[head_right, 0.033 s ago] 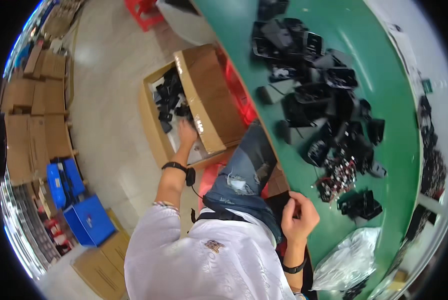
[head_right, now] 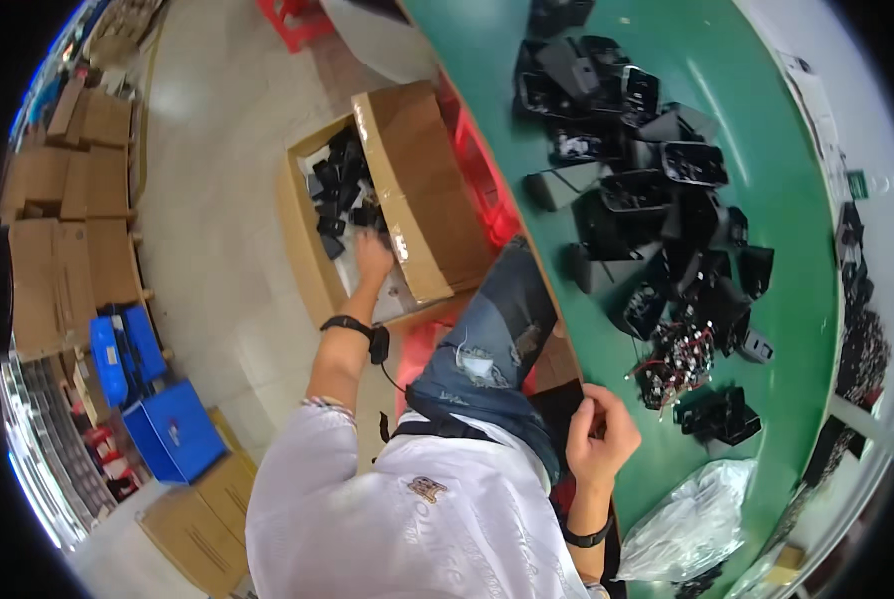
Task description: Picking up black plastic housings from a box on the floor and arranging them on an assembly line table.
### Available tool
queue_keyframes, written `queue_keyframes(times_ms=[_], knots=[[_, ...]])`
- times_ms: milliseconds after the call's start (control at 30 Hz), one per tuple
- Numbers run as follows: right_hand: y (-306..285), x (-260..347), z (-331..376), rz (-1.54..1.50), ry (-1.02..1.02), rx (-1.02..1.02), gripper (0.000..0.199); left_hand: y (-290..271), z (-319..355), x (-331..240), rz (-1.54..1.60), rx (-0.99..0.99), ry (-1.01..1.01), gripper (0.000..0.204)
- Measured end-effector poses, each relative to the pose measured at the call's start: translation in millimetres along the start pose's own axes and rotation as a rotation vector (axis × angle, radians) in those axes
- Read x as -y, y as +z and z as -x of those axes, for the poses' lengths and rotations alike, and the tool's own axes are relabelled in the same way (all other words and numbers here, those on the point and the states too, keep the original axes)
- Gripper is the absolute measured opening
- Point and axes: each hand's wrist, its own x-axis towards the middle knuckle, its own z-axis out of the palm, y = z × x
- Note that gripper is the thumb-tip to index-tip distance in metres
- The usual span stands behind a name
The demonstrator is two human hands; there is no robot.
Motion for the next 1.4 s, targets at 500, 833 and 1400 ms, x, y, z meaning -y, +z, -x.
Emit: queue_keyframes(times_ms=[500, 833, 1400], knots=[[2, -8, -11, 0.167, -0.061, -0.018, 0.01, 3, 19, -197, 1.021, 0.071, 0.28, 0.064], [7, -4, -13, 0.17, -0.073, -0.042, 0.01, 25, 45, -257, 0.178, 0.124, 0.242, 0.081], [4, -2, -12, 0.15, -0.02, -0.003, 0.01, -19, -36, -109, 0.183, -0.239, 0.185, 0.08]])
